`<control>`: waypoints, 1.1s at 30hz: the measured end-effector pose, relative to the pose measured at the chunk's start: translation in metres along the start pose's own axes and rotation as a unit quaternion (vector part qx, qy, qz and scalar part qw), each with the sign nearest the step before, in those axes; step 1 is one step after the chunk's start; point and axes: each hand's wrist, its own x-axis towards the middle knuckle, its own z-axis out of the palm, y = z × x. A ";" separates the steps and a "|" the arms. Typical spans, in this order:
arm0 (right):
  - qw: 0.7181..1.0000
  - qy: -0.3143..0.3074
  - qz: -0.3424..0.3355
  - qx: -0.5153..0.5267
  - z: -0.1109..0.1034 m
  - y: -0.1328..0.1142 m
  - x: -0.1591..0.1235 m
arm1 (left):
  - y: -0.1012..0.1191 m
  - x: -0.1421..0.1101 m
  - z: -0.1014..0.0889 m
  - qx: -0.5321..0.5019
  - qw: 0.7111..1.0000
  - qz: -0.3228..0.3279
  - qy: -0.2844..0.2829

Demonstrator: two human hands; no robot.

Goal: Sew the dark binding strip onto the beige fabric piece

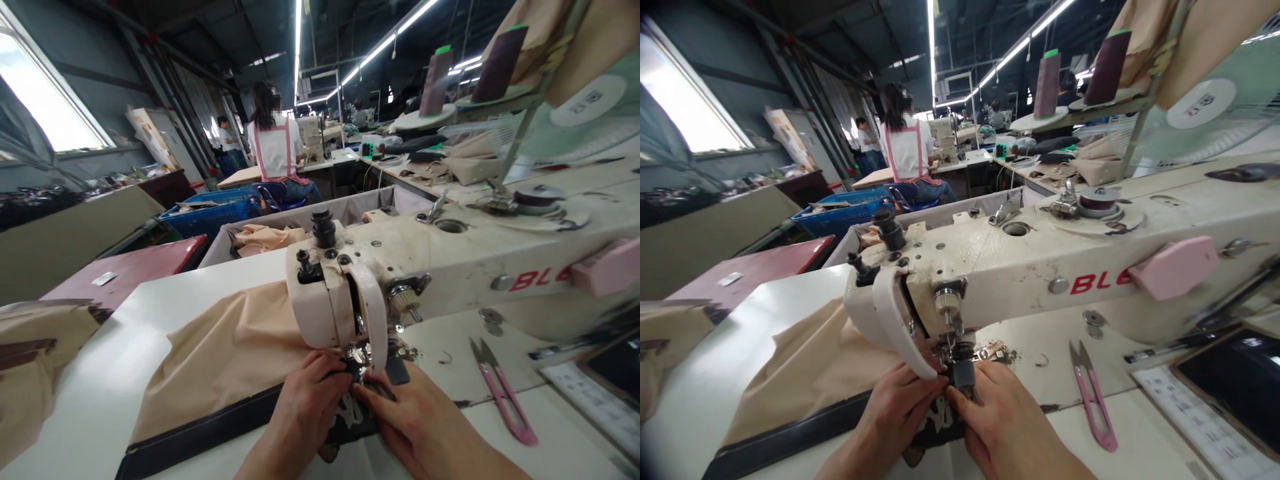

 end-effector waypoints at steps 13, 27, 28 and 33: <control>0.997 0.051 0.054 0.011 -0.012 0.004 -0.009 | 0.004 -0.001 -0.002 0.016 1.000 0.004 -0.019; 0.998 0.008 0.018 -0.060 -0.004 0.001 -0.006 | 0.003 0.000 -0.001 0.030 0.999 -0.022 -0.029; 0.998 0.002 0.019 -0.062 -0.003 0.001 -0.006 | 0.002 0.001 -0.001 0.032 0.999 -0.021 -0.030; 0.996 -0.018 0.038 -0.083 -0.002 0.000 -0.002 | -0.003 0.008 -0.005 0.054 0.998 -0.019 -0.011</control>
